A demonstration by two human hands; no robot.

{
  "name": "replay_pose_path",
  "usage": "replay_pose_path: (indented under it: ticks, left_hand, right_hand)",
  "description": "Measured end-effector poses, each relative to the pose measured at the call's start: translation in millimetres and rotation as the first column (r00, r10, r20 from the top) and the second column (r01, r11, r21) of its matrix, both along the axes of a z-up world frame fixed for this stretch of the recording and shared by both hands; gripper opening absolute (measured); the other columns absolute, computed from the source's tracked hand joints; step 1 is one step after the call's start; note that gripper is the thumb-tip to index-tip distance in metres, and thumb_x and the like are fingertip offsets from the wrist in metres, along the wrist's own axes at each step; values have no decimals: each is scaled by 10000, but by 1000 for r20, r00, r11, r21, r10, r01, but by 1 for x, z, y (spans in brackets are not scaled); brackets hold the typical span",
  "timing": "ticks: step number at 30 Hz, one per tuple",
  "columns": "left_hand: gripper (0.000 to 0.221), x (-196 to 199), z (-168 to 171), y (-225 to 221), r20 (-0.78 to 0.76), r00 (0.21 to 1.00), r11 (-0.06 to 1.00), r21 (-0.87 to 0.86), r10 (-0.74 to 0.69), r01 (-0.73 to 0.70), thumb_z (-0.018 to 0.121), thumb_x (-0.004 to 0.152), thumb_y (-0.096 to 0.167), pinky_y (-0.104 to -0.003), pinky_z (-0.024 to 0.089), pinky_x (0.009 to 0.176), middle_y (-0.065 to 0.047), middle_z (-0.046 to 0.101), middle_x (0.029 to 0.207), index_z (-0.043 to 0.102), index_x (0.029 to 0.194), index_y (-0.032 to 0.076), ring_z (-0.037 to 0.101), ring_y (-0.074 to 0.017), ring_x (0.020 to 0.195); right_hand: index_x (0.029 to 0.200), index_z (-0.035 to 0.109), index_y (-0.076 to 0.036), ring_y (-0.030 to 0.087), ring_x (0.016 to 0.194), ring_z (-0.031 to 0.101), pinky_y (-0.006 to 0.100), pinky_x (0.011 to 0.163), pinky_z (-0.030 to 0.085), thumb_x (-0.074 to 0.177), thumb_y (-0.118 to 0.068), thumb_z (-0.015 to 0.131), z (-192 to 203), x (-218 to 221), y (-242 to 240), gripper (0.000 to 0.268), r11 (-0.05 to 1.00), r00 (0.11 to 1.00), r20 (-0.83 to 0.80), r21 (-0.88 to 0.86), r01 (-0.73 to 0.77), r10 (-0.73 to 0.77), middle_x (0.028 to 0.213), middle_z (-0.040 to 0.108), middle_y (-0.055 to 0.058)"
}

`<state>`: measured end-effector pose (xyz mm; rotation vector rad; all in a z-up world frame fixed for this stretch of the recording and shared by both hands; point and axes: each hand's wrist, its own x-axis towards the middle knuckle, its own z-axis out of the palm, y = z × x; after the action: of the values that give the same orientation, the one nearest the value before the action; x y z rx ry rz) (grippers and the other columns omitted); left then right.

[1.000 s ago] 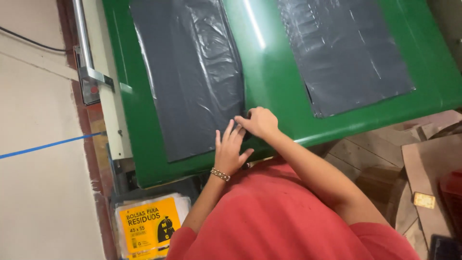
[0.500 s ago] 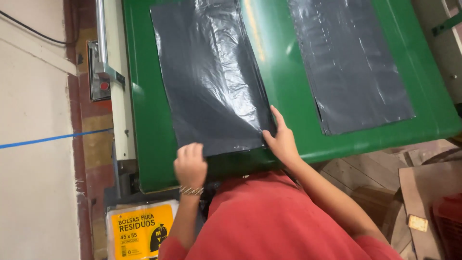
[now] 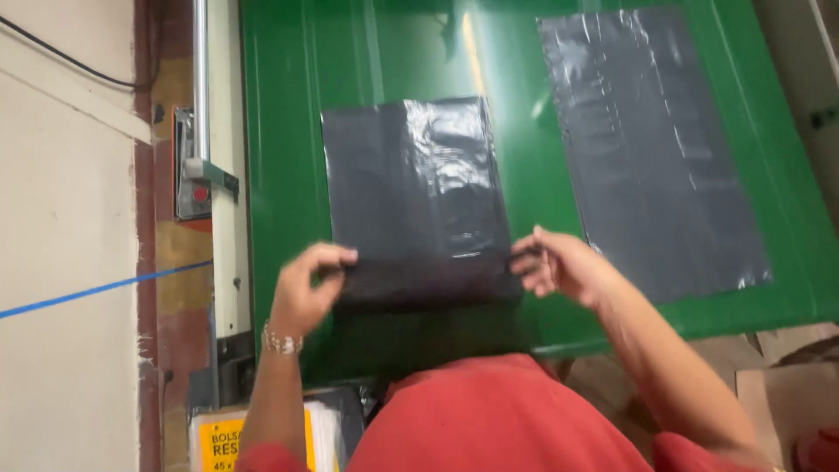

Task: Folding plastic bags coming off a conveyor belt and placing them into a storage crate.

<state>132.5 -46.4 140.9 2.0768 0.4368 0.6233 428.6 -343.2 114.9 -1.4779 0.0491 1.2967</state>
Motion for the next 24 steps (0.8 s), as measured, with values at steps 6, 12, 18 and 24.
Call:
replay_pose_path:
  ticks: [6, 12, 18, 24]
  left_hand:
    - [206, 133, -56, 117, -134, 978, 985, -40, 159, -165, 538, 993, 171, -587, 469, 903, -277, 659, 1066, 530, 1163, 54, 620, -485, 1046]
    - [308, 182, -128, 171, -402, 866, 955, 93, 296, -283, 483, 990, 249, -592, 471, 977, -301, 661, 1146, 504, 1232, 59, 617, -497, 1102]
    - [230, 191, -153, 171, -327, 862, 911, 278, 387, -304, 484, 995, 238, -587, 532, 842, -263, 675, 1056, 490, 1189, 115, 660, -486, 962]
    - [289, 183, -126, 101, 107, 848, 618, 639, 519, -459, 694, 939, 343, -481, 468, 981, -73, 531, 1019, 568, 1049, 108, 602, -324, 1024]
  right_hand:
    - [1174, 595, 62, 242, 638, 743, 295, 465, 609, 910, -788, 350, -23, 124, 136, 924, 996, 997, -23, 52, -77, 78, 1109, 724, 223]
    - [1257, 589, -117, 260, 466, 692, 362, 394, 558, 841, -750, 721, -135, 208, 205, 769, 981, 846, 520, -190, -23, 120, 728, 716, 131]
    - [1341, 506, -65, 422, 1183, 544, 474, 1027, 481, 669, -392, 854, -93, 192, 248, 824, 845, -17, 858, -509, -164, 514, 1230, 530, 177]
    - [1112, 713, -186, 384, 1057, 687, 506, 888, 556, 673, -588, 766, -130, 213, 277, 597, 591, -2, 600, -788, -172, 800, 1098, 707, 127]
